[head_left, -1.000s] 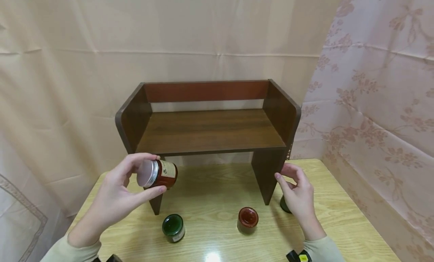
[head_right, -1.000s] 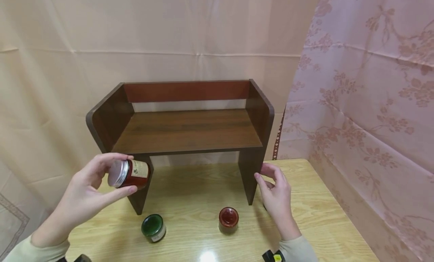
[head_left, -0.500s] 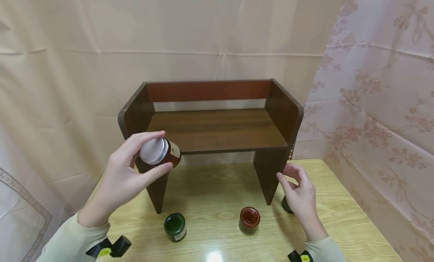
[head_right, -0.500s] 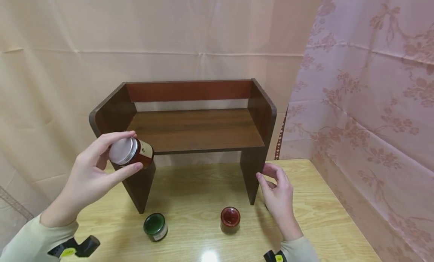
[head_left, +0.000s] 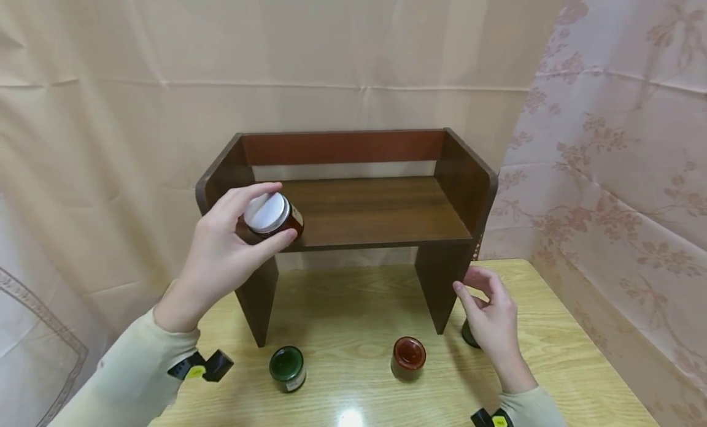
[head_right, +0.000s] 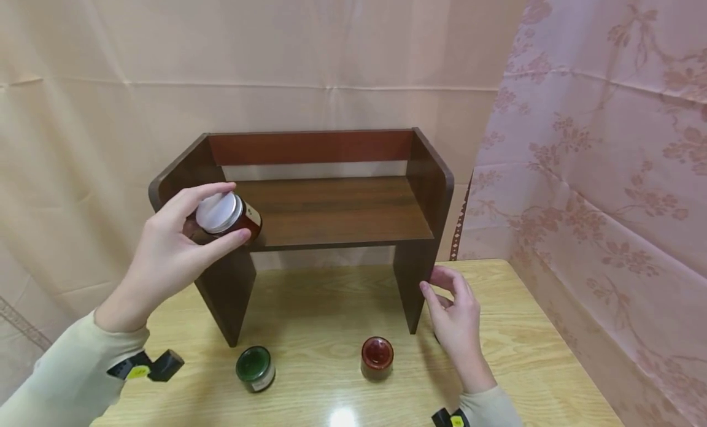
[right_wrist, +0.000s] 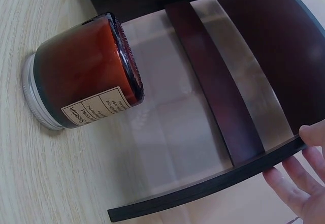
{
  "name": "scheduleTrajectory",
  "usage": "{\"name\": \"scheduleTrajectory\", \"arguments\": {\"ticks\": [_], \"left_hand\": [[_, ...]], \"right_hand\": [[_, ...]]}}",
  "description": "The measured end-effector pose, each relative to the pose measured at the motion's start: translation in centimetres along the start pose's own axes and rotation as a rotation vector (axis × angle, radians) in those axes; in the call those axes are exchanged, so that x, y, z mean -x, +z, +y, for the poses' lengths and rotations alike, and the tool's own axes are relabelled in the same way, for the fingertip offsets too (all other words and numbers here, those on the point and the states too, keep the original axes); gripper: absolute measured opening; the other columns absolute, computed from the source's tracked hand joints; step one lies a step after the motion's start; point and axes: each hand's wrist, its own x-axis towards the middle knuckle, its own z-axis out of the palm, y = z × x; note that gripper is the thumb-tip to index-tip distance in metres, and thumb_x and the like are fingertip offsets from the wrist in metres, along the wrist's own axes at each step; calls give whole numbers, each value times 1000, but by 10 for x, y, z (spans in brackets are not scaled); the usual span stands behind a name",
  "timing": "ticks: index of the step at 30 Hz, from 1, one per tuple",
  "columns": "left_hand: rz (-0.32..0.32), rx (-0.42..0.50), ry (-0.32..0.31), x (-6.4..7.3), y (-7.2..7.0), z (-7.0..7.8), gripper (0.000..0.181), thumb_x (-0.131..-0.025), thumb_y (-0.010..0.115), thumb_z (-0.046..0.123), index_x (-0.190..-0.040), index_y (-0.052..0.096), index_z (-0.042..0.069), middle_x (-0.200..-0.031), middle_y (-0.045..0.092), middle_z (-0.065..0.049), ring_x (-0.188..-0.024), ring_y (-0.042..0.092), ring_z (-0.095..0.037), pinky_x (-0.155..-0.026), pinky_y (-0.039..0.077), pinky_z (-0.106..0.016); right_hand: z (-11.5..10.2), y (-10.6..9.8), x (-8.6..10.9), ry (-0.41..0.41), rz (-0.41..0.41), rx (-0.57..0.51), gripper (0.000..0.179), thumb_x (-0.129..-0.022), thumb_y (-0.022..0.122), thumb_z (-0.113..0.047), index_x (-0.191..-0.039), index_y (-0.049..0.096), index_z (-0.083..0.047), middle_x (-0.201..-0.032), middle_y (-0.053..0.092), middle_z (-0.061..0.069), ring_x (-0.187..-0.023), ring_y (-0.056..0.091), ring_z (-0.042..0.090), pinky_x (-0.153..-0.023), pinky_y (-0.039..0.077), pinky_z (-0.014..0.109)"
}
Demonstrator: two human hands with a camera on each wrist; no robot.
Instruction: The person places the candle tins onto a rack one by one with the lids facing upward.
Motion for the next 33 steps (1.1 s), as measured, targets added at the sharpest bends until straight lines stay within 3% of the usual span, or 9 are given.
{"name": "scheduleTrajectory", "arguments": {"ticks": [3,10,18,24,33], "left_hand": [[-14,8,-30,-5,3,-1,66,-84,97,12,-144,70,20,-131,69,-3,-104,58,-16,-74,48,-22],[-13,-7,-109,-14,14,-10,61,-85,96,15,-141,70,18,-134,67,-7,-116,57,-30,-90,44,-43],[22,-4,-199,-19,23,-25,61,-86,95,16,-141,68,14,-128,64,-11,-110,61,-29,-88,48,-41],[38,25,-238,-23,27,-31,65,-85,96,16,-141,63,11,-136,66,-10,-118,63,-29,-95,48,-44],[6,-2,-292,-34,31,-32,60,-88,92,17,-139,61,10,-141,65,-12,-121,63,-35,-100,50,-49]], "right_hand": [[-1,-1,0,5,-1,-7,35,-93,81,9,-126,68,6,-110,76,18,-102,68,-9,-77,56,7],[-1,-1,0,9,1,-19,35,-94,81,10,-126,68,7,-110,76,17,-102,69,-8,-77,57,7],[3,2,1,-1,0,-18,37,-92,81,11,-127,68,5,-111,76,18,-102,68,-8,-77,57,7],[5,3,2,-8,4,-17,38,-92,82,12,-126,68,5,-110,76,18,-102,68,-9,-76,56,7],[3,2,0,-13,13,-9,36,-91,82,13,-124,68,6,-110,76,17,-101,68,-10,-76,56,7]]}}
